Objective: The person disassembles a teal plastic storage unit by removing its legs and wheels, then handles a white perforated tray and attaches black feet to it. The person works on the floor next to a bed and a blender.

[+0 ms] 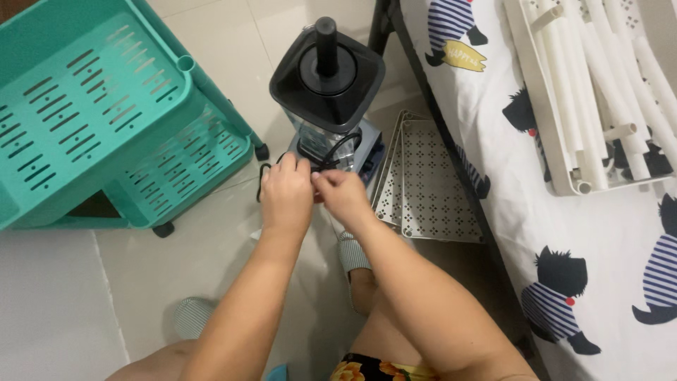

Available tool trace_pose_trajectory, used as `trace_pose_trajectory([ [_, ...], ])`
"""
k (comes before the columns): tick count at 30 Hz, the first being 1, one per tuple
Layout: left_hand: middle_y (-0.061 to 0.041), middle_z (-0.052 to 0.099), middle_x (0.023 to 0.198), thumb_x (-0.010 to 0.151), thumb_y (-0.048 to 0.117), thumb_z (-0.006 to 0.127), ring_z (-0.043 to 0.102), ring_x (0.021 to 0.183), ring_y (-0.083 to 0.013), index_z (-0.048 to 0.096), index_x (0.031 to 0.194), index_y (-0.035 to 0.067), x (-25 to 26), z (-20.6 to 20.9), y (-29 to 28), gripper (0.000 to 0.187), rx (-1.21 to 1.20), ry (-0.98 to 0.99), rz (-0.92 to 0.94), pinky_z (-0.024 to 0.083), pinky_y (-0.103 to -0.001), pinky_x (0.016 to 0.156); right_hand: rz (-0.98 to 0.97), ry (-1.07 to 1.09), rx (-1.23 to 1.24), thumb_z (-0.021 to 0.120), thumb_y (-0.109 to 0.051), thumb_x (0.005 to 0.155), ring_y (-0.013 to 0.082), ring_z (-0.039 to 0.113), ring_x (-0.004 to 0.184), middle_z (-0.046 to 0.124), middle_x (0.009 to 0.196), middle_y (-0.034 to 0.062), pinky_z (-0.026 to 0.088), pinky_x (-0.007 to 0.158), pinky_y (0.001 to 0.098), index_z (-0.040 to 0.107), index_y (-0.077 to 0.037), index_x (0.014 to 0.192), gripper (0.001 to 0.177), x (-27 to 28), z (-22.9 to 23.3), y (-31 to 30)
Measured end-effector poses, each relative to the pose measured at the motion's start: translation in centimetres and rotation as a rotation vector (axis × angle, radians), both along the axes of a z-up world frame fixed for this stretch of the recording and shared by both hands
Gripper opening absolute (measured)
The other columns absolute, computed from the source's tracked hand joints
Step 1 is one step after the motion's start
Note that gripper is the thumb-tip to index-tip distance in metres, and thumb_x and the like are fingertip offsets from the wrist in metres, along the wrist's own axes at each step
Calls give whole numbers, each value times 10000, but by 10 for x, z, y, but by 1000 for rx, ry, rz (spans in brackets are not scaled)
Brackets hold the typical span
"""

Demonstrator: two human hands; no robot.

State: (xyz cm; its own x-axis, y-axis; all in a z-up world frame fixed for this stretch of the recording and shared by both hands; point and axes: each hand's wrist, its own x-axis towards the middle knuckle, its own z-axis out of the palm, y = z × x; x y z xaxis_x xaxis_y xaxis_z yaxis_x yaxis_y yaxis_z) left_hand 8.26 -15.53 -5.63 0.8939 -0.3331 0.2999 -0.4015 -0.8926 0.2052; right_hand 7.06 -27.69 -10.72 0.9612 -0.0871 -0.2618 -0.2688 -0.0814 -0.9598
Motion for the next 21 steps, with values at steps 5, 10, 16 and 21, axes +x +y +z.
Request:
trace_pose_trajectory([
  [5, -116, 607, 968, 671, 248, 814, 629, 875, -324, 687, 1060, 13, -1, 7, 15, 472, -15, -22, -48, 501, -453, 750, -127, 104, 225, 578, -226, 979, 159, 730, 701, 780, 831, 116, 546, 612, 302, 710, -20, 934, 249, 3, 7, -11],
  [10, -64, 621, 980, 824, 213, 768, 635, 895, -279, 719, 923, 133, 7, 4, 61, 136, 304, -25, 60, 502, -420, 736, -322, 298, 406, 451, -271, 1007, 218, 713, 630, 703, 766, 43, 544, 527, 318, 615, -94, 957, 246, 10, 17, -67],
  [16, -72, 647, 933, 867, 339, 717, 667, 840, -310, 735, 950, 145, -9, -7, 103, 212, 278, 88, 174, 499, -468, 702, -428, 310, 532, 571, -349, 1046, 135, 478, 535, 533, 716, 14, 425, 496, 308, 686, -48, 1040, 322, 39, -5, -103],
  [21, -107, 698, 1004, 970, 412, 635, 688, 761, -402, 716, 987, 130, -21, -11, 121, 294, 262, 288, 332, 538, -521, 646, -102, 226, 418, 773, -278, 803, 129, 651, 817, 692, 952, 11, 504, 662, 264, 494, -90, 1382, 669, 23, 9, -101],
])
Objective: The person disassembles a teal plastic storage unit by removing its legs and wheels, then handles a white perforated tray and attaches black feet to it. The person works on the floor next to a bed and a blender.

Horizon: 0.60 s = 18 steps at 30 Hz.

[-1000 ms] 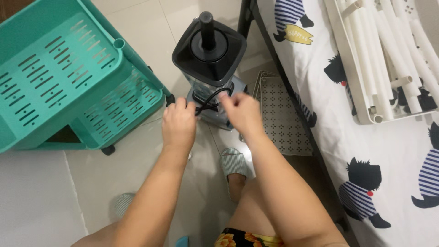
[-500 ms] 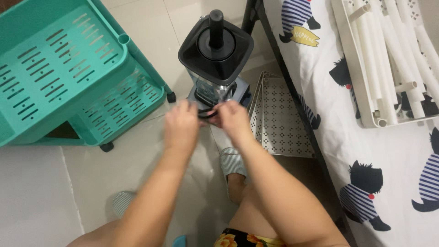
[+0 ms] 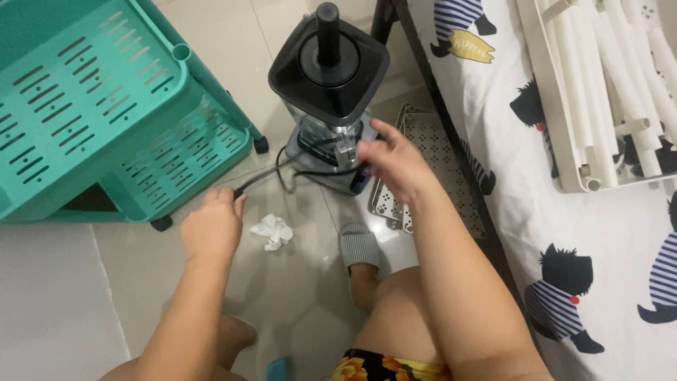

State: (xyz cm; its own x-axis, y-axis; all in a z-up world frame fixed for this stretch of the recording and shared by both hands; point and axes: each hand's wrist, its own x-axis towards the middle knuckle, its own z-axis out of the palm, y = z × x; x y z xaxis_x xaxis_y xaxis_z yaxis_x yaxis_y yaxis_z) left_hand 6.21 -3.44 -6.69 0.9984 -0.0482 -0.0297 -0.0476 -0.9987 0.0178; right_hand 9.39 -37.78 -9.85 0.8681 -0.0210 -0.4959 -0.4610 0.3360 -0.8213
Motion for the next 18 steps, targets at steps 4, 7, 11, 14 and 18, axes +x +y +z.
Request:
trace_pose_trajectory([
  [4, -119, 720, 992, 1020, 412, 614, 698, 749, -381, 710, 1015, 103, -5, -1, 16, 324, 5, -91, -4, 553, -508, 646, 125, -30, -344, 868, -315, 734, 180, 721, 836, 727, 1001, 122, 588, 686, 317, 403, 41, 1428, 908, -20, 7, 27],
  [7, -111, 719, 955, 1019, 411, 615, 700, 778, -374, 710, 1000, 102, -15, 3, 27, 324, -7, -87, 27, 550, -504, 662, 193, 139, -547, 822, -375, 804, 198, 722, 755, 732, 928, 156, 582, 639, 347, 540, 86, 1306, 738, -20, -5, 48],
  [11, -113, 727, 997, 1026, 428, 618, 692, 799, -387, 720, 1000, 108, -26, 12, 42, 336, -8, -99, 105, 547, -498, 665, 254, 256, -532, 812, -368, 859, 192, 736, 724, 756, 850, 124, 583, 636, 320, 713, 83, 1120, 530, -17, -27, 53],
  [14, -111, 739, 1023, 1002, 432, 620, 692, 809, -399, 728, 996, 115, -30, 11, 48, 335, -22, -82, 153, 539, -517, 661, 289, 267, -466, 736, -306, 913, 170, 736, 738, 763, 858, 66, 558, 620, 318, 733, 7, 1046, 339, -15, -40, 53],
  [18, -137, 741, 1029, 1005, 442, 609, 697, 862, -408, 733, 1043, 125, -33, 6, 59, 343, -9, 1, 182, 543, -531, 731, 275, 222, -417, 648, -246, 976, 154, 704, 731, 766, 857, 59, 569, 639, 303, 701, -33, 1000, 222, -8, -39, 16],
])
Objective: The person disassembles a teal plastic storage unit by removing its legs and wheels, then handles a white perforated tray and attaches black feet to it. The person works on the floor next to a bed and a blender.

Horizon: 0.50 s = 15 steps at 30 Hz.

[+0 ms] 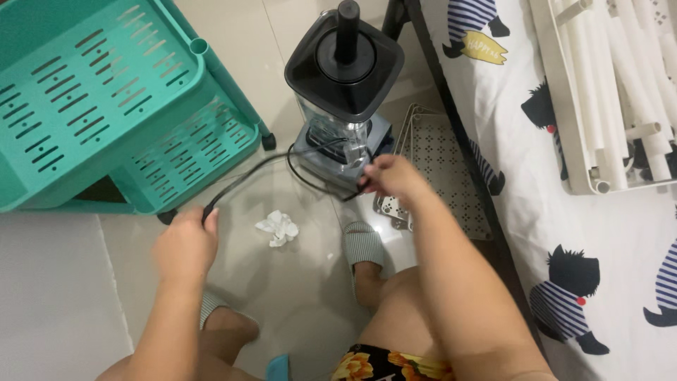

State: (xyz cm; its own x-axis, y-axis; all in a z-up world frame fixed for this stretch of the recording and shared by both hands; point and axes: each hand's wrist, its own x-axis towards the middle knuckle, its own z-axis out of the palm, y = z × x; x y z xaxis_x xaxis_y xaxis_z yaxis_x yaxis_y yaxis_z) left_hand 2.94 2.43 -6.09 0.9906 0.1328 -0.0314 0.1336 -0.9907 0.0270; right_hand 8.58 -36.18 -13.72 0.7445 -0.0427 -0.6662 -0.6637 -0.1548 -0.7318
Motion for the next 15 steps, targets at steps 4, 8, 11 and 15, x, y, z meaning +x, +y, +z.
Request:
trace_pose_trajectory([
  [4, -169, 739, 1068, 963, 431, 604, 704, 924, -411, 740, 1075, 130, -14, -4, 6, 349, -15, 245, 61, 551, -529, 804, -54, -257, -148, 687, -219, 995, 124, 618, 770, 729, 865, 41, 515, 700, 276, 730, -41, 1035, 187, 14, 2, -21],
  [8, -147, 745, 1108, 977, 456, 554, 694, 1048, -375, 750, 1102, 161, -36, -3, 5, 375, 65, 590, 74, 550, -491, 896, -255, -484, 96, 712, -122, 992, 117, 631, 841, 712, 961, 35, 512, 762, 261, 704, -1, 1079, 149, 24, -12, -4],
  [11, -112, 764, 1131, 978, 436, 542, 703, 1099, -338, 760, 1122, 168, -49, 6, 11, 374, 93, 739, 150, 555, -467, 940, -217, -363, 133, 660, -63, 943, 135, 675, 853, 747, 1049, 36, 533, 757, 272, 698, -30, 1151, 214, 25, -25, -8],
  [15, -102, 774, 1142, 993, 436, 528, 705, 1116, -335, 752, 1172, 179, -71, 23, 35, 385, 119, 822, 201, 558, -458, 961, 244, -139, -229, 685, 47, 795, 200, 690, 975, 714, 1178, 94, 542, 844, 329, 557, -69, 1389, 618, 8, -59, -27],
])
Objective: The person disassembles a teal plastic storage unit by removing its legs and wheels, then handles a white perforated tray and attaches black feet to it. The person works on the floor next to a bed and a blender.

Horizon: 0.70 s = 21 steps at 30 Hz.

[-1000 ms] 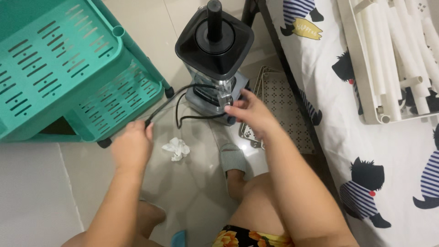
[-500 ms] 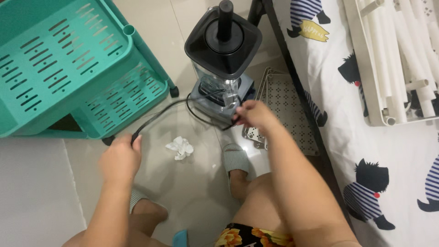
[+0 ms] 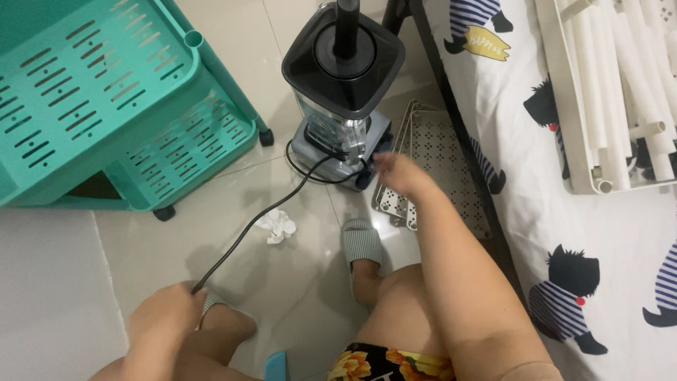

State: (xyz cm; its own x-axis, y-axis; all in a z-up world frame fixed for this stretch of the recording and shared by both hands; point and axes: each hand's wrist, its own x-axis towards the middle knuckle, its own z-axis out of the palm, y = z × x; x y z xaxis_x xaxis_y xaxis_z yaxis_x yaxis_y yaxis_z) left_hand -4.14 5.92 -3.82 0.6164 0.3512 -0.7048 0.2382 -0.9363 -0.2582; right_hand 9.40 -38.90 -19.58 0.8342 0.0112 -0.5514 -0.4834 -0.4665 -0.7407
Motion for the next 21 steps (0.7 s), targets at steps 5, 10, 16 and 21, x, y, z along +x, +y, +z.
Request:
trace_pose_trajectory([
  [5, -123, 788, 1134, 1003, 480, 531, 742, 1092, -301, 742, 1200, 163, -19, 17, 30, 430, 60, 118, -48, 570, -415, 990, 182, -22, -307, 740, -157, 872, 315, 692, 1055, 718, 1159, 201, 538, 923, 393, 505, -14, 1432, 624, -5, -57, 8],
  [10, -104, 789, 1105, 948, 461, 587, 760, 1045, -261, 769, 1141, 199, -47, 47, 40, 373, 76, 144, -33, 574, -387, 990, 723, 118, -384, 525, -351, 1028, 272, 759, 772, 786, 928, 136, 587, 777, 392, 782, 6, 1142, 454, 3, -44, 30],
  [16, -118, 764, 994, 860, 407, 657, 735, 926, -303, 762, 1021, 178, -77, 67, -30, 300, -327, 133, -320, 564, -437, 851, 537, 354, -162, 515, -619, 1035, 257, 723, 723, 725, 836, 154, 600, 646, 360, 748, 14, 1015, 675, -38, 85, 96],
  [21, -130, 743, 901, 787, 363, 715, 715, 828, -338, 756, 921, 159, -59, 99, -108, 247, -664, 70, -659, 556, -479, 736, 643, -466, -95, 636, -406, 978, 285, 724, 1001, 767, 1098, 113, 550, 871, 380, 730, -92, 1228, 412, -90, 168, 98],
])
